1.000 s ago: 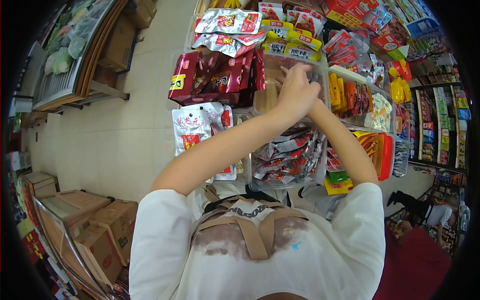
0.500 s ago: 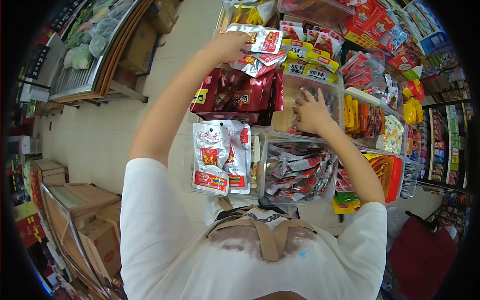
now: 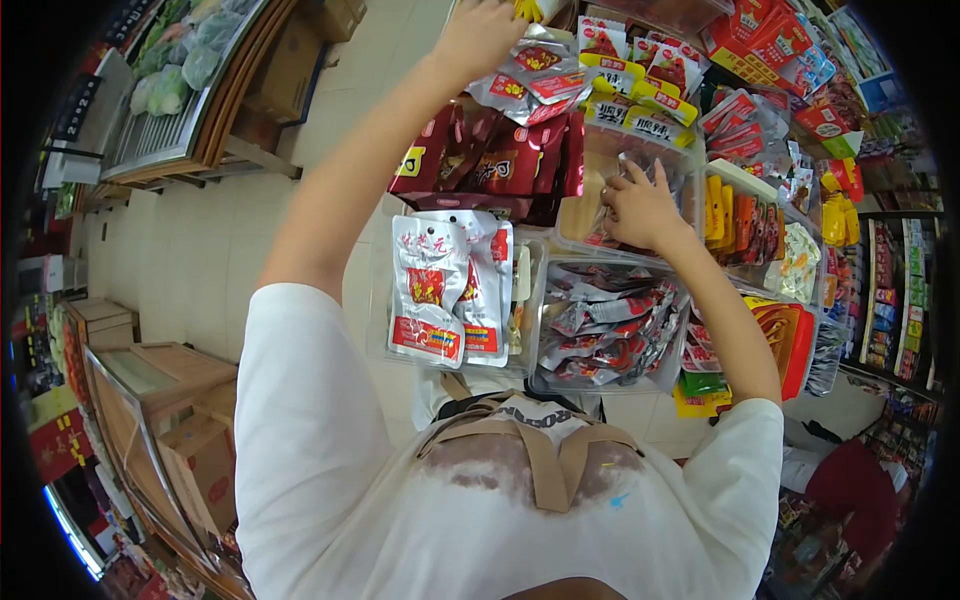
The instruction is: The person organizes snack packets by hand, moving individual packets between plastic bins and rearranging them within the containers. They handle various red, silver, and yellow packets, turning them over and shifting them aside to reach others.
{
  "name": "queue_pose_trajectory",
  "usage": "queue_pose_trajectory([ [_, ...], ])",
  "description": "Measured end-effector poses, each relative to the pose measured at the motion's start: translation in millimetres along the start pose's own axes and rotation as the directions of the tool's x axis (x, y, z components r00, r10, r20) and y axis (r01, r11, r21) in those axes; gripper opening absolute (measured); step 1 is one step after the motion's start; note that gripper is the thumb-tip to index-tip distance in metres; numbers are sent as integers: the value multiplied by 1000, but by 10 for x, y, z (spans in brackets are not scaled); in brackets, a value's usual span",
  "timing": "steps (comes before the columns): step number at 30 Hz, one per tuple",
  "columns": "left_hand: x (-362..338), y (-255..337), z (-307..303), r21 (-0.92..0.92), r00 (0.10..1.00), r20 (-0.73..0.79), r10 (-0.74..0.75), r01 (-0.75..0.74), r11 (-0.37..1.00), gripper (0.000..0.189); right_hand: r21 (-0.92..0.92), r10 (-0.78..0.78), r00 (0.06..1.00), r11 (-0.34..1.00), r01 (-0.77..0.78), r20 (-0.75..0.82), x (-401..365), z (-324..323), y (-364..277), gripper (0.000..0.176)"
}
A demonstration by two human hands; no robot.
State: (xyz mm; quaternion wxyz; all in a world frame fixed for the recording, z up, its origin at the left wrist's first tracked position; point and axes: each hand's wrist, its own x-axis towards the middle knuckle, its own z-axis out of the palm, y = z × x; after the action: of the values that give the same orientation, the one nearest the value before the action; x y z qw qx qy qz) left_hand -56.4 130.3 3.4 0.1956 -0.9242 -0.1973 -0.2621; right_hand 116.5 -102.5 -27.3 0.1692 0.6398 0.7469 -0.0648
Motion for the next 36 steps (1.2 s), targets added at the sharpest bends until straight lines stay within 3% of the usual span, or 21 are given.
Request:
queue_pose_trajectory([
  [1,16,-31,-88,0,1000,8,-3,3,1000,12,4,-7,1000,1000,7,3,2,-4,3,35],
  [3,84,-96,-272,-174,985,52,-162,168,970,20,7,-9,1000,1000,9,27,12,-1,36,31],
  [4,130,-5,-433,-279,961,-121,-248,207,938,5,3,-5,1000,1000,5,3,31,43,60,28],
  [5,140,81,-605,-280,961,-116,-249,209,937,5,6,-7,1000,1000,7,7,53,43,71,28],
  [7,132,388,-1093,-413,904,-337,-262,108,904,11,-19,-23,998,1000,24,54,74,7,108,27],
  [8,102,573,-1175,-490,887,-323,-329,141,860,11,-21,-17,998,1000,18,62,64,7,121,27],
  [9,97,745,-1211,-564,867,-304,-396,172,808,12,-4,-56,998,998,56,34,54,5,129,26],
  [11,-19,1123,-987,-640,806,-434,-403,39,768,19,4,-96,995,995,96,9,33,13,159,26],
  [13,-69,1462,-844,-719,866,-346,-360,2,695,25,60,-65,991,996,73,-116,35,87,166,25],
  [14,-112,1572,-759,-719,865,-346,-365,6,695,25,-41,-142,981,990,137,-134,77,229,261,26],
  [15,-160,1672,-673,-717,943,-225,-247,12,697,26,-45,-146,980,989,142,-132,7,242,297,26],
  [16,-209,1744,-614,-715,988,-94,-121,18,699,26,547,-63,973,818,177,-220,-92,250,311,27],
  [17,-260,1771,-547,-713,988,-96,-125,19,701,26,921,58,969,330,209,-241,-145,243,322,29],
  [20,-297,1691,-440,-730,970,206,127,66,680,26,867,38,970,458,197,-240,-136,226,322,29],
  [21,-279,1656,-465,-731,970,205,130,64,679,26,835,29,971,517,187,-235,-126,220,321,29],
  [23,-228,1588,-517,-810,860,445,250,268,522,26,758,7,975,630,169,-224,-105,208,317,30],
  [25,-129,1653,-390,-845,898,404,176,293,447,28,665,-20,977,729,159,-212,-80,195,309,30],
  [28,141,1779,-423,-748,896,436,79,312,586,29,509,-60,981,848,146,-182,-41,173,295,30],
  [30,403,1766,-833,-518,594,803,51,653,552,41,393,-86,984,909,142,-156,-16,159,282,31],
  [34,401,1776,-702,-515,647,762,25,584,627,49,138,-130,985,980,146,-118,19,127,254,32],
  [36,378,1693,-538,-550,749,663,0,486,679,42,6,-143,985,990,144,-95,27,111,239,32],
])
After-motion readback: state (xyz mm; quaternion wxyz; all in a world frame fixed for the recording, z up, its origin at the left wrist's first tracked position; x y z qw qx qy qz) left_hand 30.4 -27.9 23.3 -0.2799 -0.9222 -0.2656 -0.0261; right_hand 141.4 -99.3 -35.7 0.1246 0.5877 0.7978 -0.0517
